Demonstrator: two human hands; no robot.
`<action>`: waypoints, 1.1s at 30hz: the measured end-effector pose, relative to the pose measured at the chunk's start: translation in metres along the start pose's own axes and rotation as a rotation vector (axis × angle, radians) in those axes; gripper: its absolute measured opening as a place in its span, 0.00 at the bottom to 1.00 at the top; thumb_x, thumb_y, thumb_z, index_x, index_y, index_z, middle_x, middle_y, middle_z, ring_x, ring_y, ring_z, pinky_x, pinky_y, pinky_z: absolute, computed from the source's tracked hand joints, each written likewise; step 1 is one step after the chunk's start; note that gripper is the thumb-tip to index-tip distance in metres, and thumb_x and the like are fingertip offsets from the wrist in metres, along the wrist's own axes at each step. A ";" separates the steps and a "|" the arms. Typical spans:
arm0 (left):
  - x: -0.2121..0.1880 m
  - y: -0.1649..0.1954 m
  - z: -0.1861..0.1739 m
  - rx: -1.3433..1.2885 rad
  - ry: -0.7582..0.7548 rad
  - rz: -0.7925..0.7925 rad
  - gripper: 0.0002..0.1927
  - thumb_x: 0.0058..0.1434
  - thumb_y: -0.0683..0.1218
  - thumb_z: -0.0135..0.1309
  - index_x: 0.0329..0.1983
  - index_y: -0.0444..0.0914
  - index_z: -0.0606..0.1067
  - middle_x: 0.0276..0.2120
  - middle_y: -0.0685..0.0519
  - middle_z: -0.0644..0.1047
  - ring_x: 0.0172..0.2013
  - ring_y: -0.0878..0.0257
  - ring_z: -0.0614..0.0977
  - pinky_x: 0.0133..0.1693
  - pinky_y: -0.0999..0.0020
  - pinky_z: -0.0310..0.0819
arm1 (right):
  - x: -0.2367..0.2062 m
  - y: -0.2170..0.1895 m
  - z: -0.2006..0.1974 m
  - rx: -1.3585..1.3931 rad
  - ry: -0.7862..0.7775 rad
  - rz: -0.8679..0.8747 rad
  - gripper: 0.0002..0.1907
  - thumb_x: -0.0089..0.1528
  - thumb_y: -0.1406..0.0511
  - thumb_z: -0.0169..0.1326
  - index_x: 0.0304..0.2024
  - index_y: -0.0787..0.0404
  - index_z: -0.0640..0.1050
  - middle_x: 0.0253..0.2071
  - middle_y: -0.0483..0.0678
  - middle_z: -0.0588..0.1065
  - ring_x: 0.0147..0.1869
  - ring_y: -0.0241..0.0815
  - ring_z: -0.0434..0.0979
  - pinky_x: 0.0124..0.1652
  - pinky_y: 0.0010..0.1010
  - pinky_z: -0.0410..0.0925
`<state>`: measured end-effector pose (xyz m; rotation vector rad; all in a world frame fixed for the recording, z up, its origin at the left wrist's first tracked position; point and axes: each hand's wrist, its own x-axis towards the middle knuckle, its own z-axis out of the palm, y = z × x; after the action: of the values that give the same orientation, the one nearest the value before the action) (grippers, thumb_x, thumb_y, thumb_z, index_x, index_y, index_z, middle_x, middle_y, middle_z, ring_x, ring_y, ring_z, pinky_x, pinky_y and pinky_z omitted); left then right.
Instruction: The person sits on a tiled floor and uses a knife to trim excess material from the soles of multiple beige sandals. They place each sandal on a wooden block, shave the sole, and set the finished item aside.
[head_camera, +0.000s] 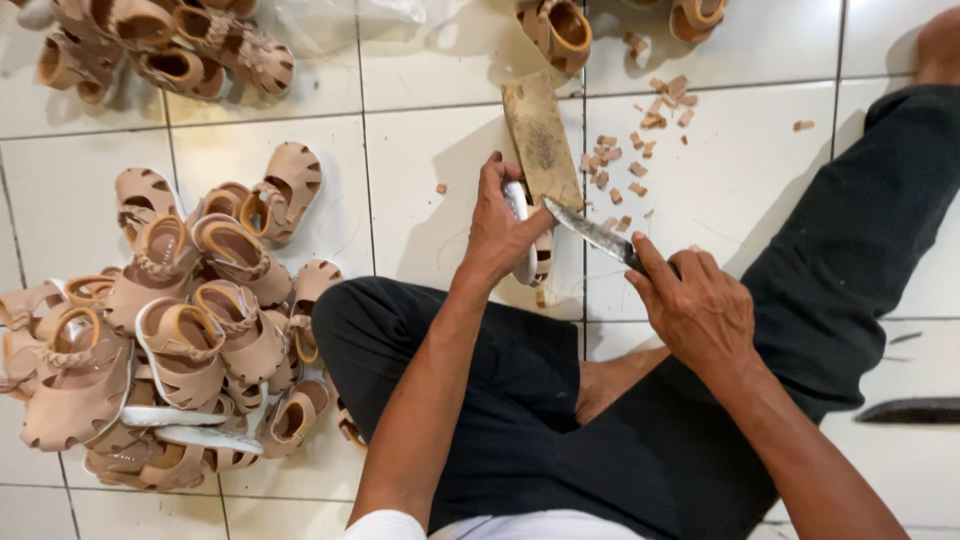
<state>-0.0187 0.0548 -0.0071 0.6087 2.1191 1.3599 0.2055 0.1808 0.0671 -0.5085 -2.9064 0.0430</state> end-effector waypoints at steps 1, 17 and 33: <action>-0.001 0.000 0.000 -0.006 0.003 -0.005 0.37 0.50 0.56 0.68 0.55 0.38 0.62 0.71 0.31 0.58 0.73 0.40 0.60 0.68 0.55 0.58 | -0.001 0.000 -0.001 -0.008 -0.004 -0.001 0.23 0.65 0.54 0.60 0.61 0.51 0.80 0.27 0.43 0.68 0.32 0.37 0.72 0.27 0.28 0.65; 0.004 0.006 -0.002 0.019 -0.061 -0.014 0.38 0.49 0.54 0.66 0.57 0.39 0.59 0.73 0.32 0.53 0.74 0.40 0.57 0.68 0.53 0.56 | 0.002 0.003 0.008 -0.046 0.045 -0.020 0.21 0.66 0.52 0.60 0.59 0.51 0.81 0.27 0.41 0.70 0.30 0.34 0.69 0.27 0.26 0.65; 0.008 0.000 -0.001 0.016 -0.063 0.031 0.39 0.51 0.52 0.63 0.60 0.38 0.57 0.75 0.29 0.49 0.74 0.37 0.58 0.68 0.53 0.57 | 0.006 0.006 0.011 -0.089 0.060 -0.027 0.21 0.66 0.53 0.61 0.60 0.50 0.82 0.27 0.40 0.71 0.30 0.34 0.70 0.27 0.25 0.64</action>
<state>-0.0251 0.0594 -0.0085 0.6847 2.0799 1.3244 0.2000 0.1887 0.0573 -0.4758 -2.8654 -0.1042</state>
